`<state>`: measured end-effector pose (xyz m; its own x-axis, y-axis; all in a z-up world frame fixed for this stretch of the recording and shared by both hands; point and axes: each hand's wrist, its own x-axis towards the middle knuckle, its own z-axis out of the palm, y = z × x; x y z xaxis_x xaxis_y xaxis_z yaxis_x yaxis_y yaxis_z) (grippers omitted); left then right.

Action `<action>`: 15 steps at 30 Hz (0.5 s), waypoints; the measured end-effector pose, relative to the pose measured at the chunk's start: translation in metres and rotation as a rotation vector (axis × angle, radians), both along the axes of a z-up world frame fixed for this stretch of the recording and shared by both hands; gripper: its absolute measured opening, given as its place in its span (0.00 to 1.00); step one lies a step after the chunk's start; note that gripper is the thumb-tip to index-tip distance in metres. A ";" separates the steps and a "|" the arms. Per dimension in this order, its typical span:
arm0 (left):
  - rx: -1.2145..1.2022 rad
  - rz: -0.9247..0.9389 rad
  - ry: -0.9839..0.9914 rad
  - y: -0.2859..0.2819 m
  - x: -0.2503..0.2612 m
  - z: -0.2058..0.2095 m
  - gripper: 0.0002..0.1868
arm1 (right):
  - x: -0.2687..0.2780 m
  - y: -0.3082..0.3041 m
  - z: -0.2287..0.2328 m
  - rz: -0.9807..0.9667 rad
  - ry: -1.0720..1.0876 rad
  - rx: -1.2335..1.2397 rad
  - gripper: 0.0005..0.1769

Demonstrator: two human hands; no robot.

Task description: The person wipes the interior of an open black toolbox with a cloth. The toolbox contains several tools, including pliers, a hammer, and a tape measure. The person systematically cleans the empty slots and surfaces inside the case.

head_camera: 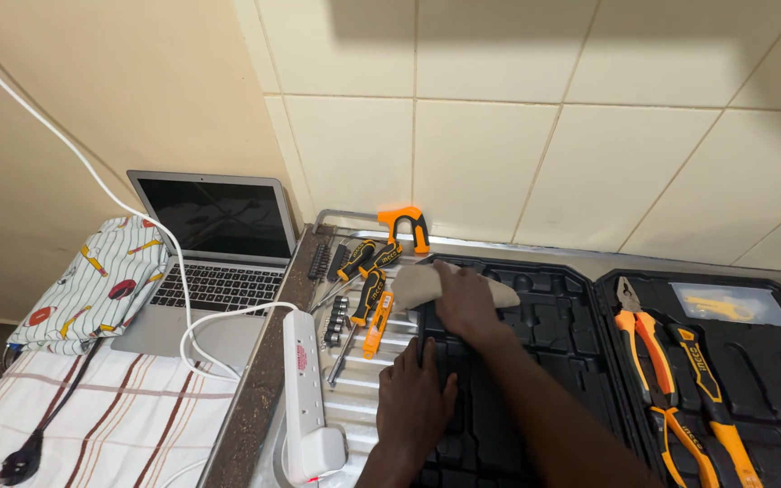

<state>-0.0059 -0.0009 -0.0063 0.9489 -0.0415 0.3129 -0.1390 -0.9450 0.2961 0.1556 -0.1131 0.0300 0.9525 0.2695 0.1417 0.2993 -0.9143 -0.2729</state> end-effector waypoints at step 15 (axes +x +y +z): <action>0.015 0.018 0.041 0.000 0.001 0.003 0.35 | -0.006 -0.086 0.018 -0.044 0.256 0.941 0.20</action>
